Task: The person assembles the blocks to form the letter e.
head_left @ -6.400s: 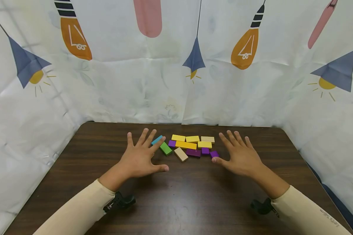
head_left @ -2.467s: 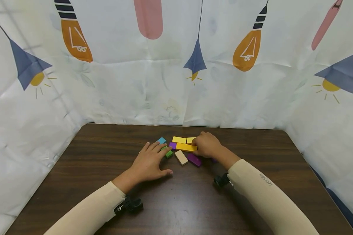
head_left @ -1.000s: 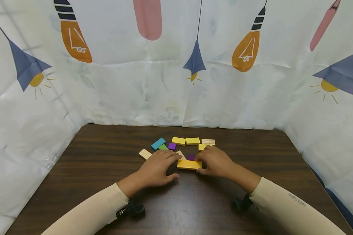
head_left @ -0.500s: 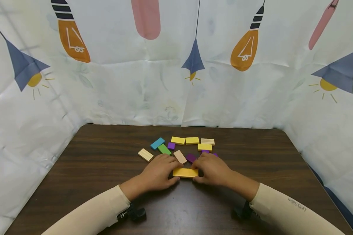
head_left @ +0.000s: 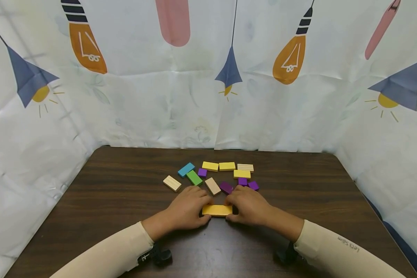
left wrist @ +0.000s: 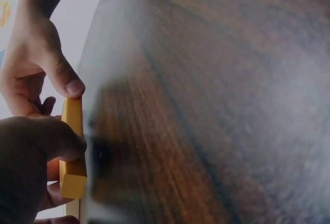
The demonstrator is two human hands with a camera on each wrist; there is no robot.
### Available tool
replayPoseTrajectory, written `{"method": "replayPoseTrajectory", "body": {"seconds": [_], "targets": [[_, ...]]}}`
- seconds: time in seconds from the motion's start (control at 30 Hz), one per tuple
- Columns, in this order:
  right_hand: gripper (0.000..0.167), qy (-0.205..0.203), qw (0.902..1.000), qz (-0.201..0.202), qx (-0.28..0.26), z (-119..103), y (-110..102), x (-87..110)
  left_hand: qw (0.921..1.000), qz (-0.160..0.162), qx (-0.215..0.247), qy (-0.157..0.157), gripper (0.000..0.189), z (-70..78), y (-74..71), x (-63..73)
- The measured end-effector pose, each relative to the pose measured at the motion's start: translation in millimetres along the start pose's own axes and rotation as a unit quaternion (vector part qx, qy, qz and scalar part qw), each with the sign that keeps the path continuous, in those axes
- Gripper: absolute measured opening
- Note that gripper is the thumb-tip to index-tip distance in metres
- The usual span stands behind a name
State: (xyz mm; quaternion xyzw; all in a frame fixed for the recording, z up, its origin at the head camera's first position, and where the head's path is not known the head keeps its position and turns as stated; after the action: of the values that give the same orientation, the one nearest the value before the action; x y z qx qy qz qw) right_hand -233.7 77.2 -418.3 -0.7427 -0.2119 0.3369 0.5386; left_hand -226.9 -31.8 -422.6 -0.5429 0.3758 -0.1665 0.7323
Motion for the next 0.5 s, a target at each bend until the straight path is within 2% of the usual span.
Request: {"method": "replayPoseTrajectory", "body": {"seconds": [0.33, 0.5], "targets": [[0.030, -0.008, 0.9999, -0.010, -0.002, -2.6, 9.4, 2.5, 1.0000, -0.005, -0.002, 0.004, 0.029, 0.2, 3.4, 3.3], [0.035, 0.008, 0.9998, -0.016, -0.007, 1.9, 6.2, 1.3, 1.0000, 0.000, -0.003, 0.008, 0.028, 0.2, 1.4, 2.3]]}}
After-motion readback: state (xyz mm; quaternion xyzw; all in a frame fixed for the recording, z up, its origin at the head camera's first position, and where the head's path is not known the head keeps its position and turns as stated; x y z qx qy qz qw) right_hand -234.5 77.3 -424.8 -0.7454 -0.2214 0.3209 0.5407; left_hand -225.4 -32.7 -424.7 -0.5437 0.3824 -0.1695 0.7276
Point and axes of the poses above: each hand's wrist, its own x-axis away from the middle knuckle, its own y-axis out of the palm, z = x × y, the point moved 10 cm from there along -x, towards the middle knuckle, and after that the axes turned 12 degrees about z, right-handed, at the moved point
